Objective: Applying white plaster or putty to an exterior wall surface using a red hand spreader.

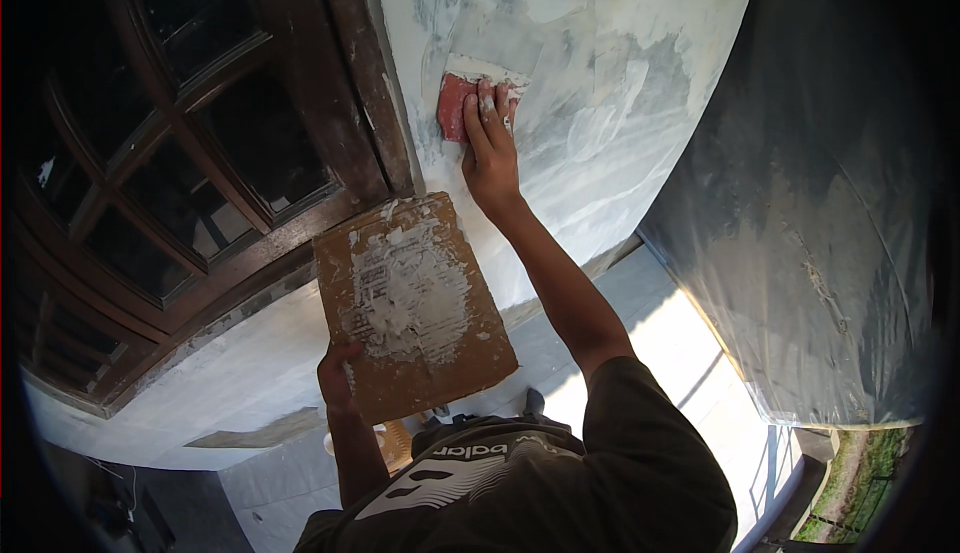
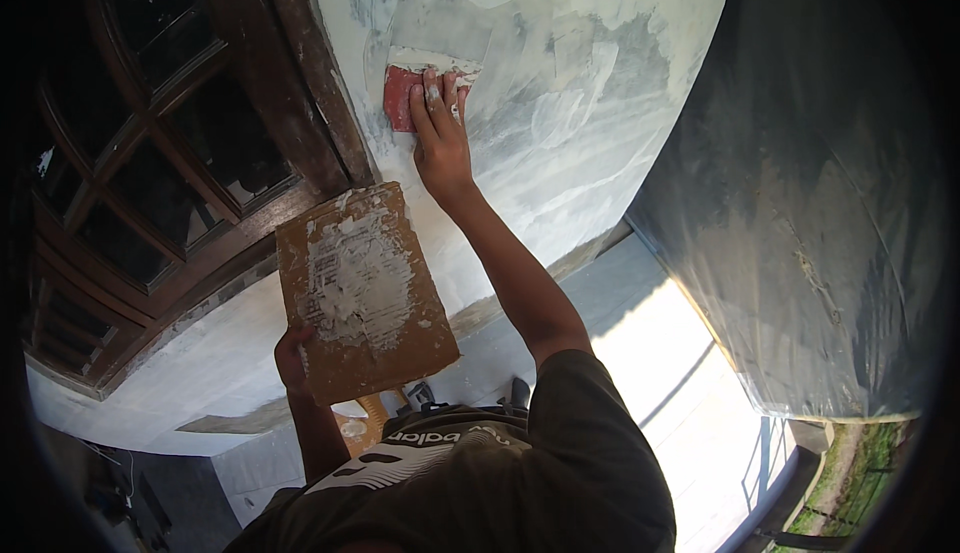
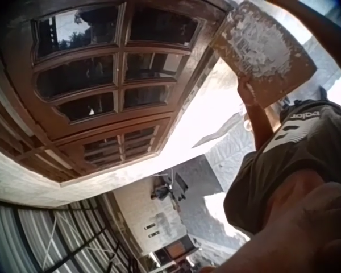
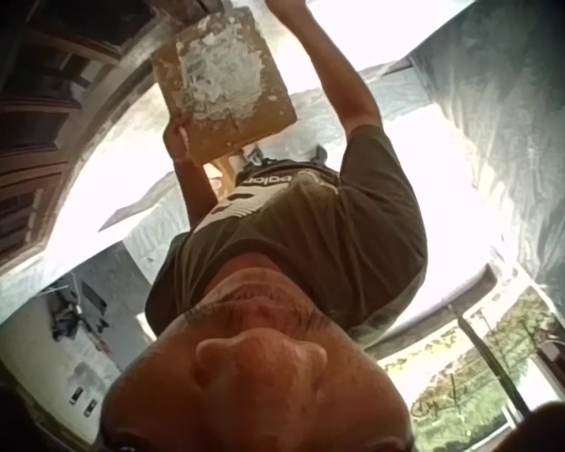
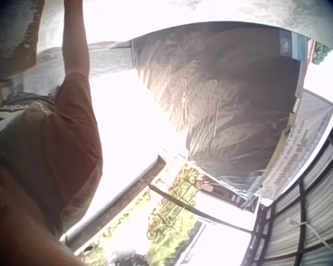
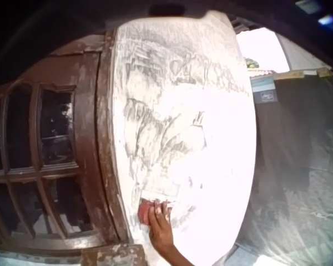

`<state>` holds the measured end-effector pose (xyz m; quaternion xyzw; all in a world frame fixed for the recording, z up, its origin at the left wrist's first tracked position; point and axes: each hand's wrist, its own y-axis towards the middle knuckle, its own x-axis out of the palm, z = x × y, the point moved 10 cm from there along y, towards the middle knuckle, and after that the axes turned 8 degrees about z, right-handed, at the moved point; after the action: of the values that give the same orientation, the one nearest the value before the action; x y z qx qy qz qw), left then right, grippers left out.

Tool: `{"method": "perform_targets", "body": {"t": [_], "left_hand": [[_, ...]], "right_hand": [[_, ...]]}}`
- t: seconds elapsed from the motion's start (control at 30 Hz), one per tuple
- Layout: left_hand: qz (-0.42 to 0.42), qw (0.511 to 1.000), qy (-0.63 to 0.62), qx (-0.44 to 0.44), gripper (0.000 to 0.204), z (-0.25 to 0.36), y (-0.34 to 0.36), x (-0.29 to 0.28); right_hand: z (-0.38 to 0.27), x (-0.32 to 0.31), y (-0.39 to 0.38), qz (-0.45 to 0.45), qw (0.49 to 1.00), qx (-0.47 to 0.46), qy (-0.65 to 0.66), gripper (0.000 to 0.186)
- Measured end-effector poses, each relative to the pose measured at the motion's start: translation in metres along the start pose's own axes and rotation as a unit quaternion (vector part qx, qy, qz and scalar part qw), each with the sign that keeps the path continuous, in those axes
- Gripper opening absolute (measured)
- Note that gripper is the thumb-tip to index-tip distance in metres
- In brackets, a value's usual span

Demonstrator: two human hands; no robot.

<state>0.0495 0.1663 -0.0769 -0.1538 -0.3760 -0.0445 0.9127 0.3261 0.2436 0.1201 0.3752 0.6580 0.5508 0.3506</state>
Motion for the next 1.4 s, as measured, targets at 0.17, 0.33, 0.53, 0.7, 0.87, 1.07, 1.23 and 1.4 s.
{"method": "perform_targets", "body": {"t": [0.17, 0.33, 0.53, 0.7, 0.87, 1.07, 1.23, 1.4], "left_hand": [[-0.005, 1.000, 0.000, 0.010, 0.050, 0.002, 0.000, 0.016], [-0.020, 1.000, -0.001, -0.010, 0.046, 0.000, 0.004, 0.014], [0.022, 1.000, 0.022, -0.003, 0.042, 0.003, 0.007, -0.011], [0.020, 1.000, 0.015, 0.006, 0.040, 0.008, 0.005, -0.011], [0.020, 0.999, 0.026, 0.009, 0.041, 0.005, 0.005, -0.001], [0.003, 1.000, 0.017, 0.004, 0.043, -0.013, 0.012, 0.038], [-0.012, 0.999, 0.031, 0.018, 0.045, -0.037, 0.010, 0.050], [-0.036, 0.999, 0.000, 0.032, 0.047, -0.058, -0.004, 0.080]], "right_hand": [[0.006, 0.001, -0.029, -0.029, 0.999, 0.027, 0.024, 0.050], [0.004, 0.008, -0.063, -0.054, 0.998, 0.036, 0.020, 0.051], [-0.009, 0.010, -0.087, -0.080, 0.994, 0.054, 0.042, 0.052], [-0.018, -0.012, -0.116, -0.106, 0.990, 0.069, 0.058, 0.054], [0.029, -0.058, -0.184, -0.159, 0.964, 0.209, 0.051, 0.053], [0.090, -0.116, -0.128, -0.008, 0.942, 0.327, 0.076, 0.046], [0.094, -0.142, -0.043, 0.089, 0.975, 0.193, 0.059, 0.051], [0.104, -0.128, 0.011, 0.095, 0.993, 0.064, -0.016, 0.067]]}}
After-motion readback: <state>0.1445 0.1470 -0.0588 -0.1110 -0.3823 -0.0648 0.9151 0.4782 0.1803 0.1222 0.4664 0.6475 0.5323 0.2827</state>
